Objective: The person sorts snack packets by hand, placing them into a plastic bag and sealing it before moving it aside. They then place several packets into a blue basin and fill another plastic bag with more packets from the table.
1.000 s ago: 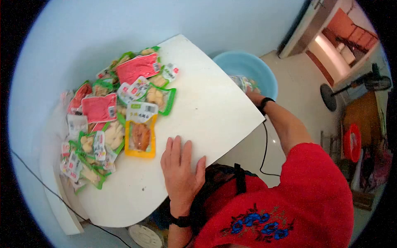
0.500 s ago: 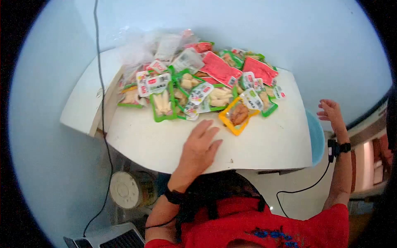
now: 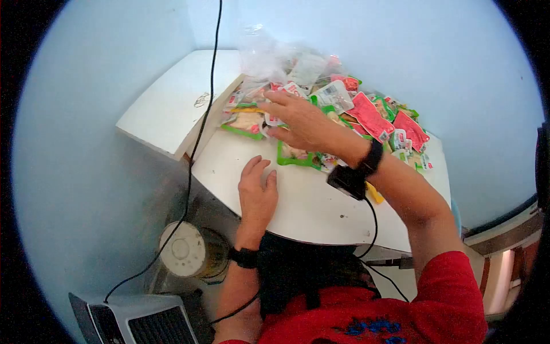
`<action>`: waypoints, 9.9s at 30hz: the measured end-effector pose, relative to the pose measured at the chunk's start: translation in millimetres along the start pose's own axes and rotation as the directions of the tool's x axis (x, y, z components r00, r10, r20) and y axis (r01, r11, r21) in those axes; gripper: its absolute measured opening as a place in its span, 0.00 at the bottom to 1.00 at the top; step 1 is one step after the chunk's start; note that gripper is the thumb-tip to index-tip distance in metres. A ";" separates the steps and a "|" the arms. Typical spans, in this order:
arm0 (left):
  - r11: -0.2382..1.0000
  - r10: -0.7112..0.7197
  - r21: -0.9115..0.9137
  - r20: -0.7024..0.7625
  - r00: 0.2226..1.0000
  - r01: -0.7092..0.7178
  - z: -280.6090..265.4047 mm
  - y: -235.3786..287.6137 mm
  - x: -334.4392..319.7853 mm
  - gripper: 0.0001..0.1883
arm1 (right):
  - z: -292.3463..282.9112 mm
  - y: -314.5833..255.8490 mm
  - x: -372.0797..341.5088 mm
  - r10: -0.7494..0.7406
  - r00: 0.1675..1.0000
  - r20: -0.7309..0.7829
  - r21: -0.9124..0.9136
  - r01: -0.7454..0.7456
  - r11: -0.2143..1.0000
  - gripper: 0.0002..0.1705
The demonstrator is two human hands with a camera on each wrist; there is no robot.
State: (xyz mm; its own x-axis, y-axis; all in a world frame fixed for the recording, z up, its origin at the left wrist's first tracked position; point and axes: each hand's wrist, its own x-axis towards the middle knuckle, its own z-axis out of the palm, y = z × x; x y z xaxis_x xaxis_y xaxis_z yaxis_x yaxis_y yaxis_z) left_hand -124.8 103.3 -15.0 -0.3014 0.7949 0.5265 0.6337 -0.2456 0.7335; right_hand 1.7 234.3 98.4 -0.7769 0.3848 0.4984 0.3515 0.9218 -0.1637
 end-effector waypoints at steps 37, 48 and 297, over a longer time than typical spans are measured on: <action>0.997 -0.061 -0.043 -0.050 0.997 0.059 1.8 -4.0 0.6 0.14 | 84.0 90.2 92.7 0.194 0.957 -0.217 -0.275 -0.251 0.928 0.15; 0.999 -0.024 0.028 -0.043 0.999 0.025 0.4 -2.9 1.1 0.14 | 8.7 109.1 91.6 0.737 0.586 -0.337 0.885 -0.070 0.461 0.14; 0.985 0.156 0.089 -0.078 0.985 -0.149 32.9 79.8 -57.2 0.37 | -115.6 7.3 -166.8 0.640 0.733 -0.230 0.268 -0.585 0.766 0.22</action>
State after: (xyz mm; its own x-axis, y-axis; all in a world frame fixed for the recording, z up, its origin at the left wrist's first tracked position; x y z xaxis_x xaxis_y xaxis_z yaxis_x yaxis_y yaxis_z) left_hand -33.5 56.5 -0.7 -0.2534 0.7011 0.6666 0.7323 -0.3112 0.6057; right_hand 194.3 171.3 112.5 -0.2238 0.8612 0.4564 0.5839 0.4934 -0.6447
